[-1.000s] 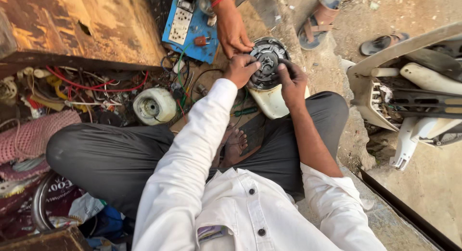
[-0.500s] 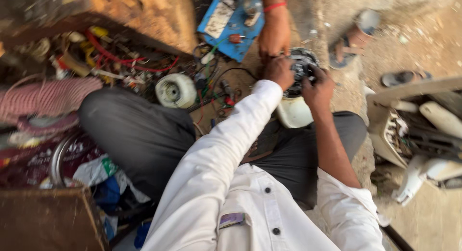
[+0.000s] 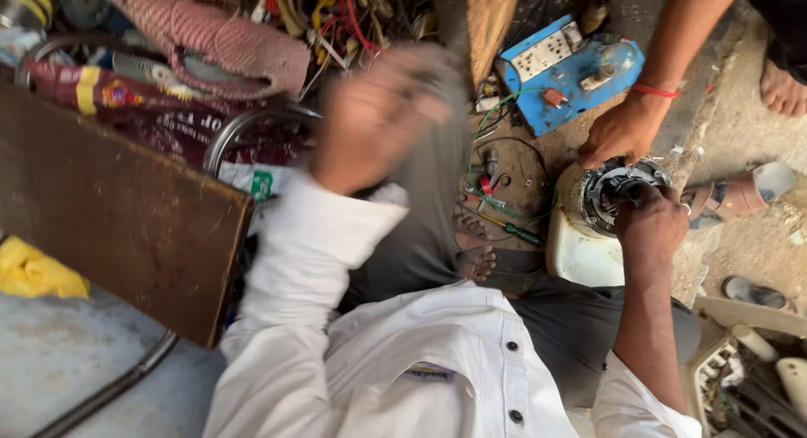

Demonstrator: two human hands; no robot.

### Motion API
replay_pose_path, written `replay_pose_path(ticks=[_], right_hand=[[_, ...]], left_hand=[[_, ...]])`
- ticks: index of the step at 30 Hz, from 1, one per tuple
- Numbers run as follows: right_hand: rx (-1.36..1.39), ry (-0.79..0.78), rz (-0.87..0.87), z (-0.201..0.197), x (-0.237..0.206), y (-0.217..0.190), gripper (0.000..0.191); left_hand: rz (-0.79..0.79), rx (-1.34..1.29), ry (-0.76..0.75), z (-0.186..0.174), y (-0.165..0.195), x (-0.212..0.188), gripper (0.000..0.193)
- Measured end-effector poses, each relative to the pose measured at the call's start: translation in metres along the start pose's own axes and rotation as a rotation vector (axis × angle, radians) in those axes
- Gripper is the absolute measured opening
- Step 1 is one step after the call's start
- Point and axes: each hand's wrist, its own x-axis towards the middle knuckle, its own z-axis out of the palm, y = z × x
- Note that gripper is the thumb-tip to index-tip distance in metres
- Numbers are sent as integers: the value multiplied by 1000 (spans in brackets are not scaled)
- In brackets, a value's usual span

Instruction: The person sits on the ground working on a small electric motor. They connect wires to a bulb test board, hold and turn the motor to inspect it, handle its parts and wires, and near the end rub a small block against a component in their hands.

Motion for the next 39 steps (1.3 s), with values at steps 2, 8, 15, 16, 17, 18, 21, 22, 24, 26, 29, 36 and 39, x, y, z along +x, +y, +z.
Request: replay_pose_path(ticks=[2, 8, 15, 16, 17, 18, 21, 22, 24, 26, 29, 36, 39], right_hand=[[-86, -4, -4, 4, 9, -2, 24], [-286, -129, 47, 28, 27, 7, 27], [-345, -115, -95, 40, 37, 25, 26], [-327, -129, -68, 42, 37, 26, 28], [-316, -148, -41, 42, 36, 26, 32], [-307, -162, -16, 42, 35, 26, 37], [-216, 0, -95, 38, 23, 29, 24], [-127, 41, -150, 34, 16, 31, 20], [56, 113, -268, 26, -5, 39, 26], [138, 240, -89, 20, -33, 49, 33], [481, 337, 291, 15, -79, 67, 49], [620, 593, 319, -28, -107, 42, 24], [737, 504, 548, -54, -75, -26, 25]], left_hand=[[22, 4, 293, -63, 27, -20, 35], [-165, 131, 512, -118, -47, -96, 28], [-530, 480, 391, -84, -209, -154, 30], [-590, 583, 354, -80, -227, -163, 31], [-653, 680, 312, -74, -243, -174, 31], [-711, 776, 272, -70, -258, -183, 32], [-552, 840, 104, -49, -298, -202, 36], [-509, 849, 66, -41, -311, -202, 36], [-431, 866, -6, -23, -331, -200, 36], [-338, 1320, 54, -18, -346, -194, 48], [-943, 1244, -224, -38, -359, -199, 36], [-1142, 1152, -370, -84, -355, -302, 32], [-1117, 1169, -299, -73, -352, -353, 27]])
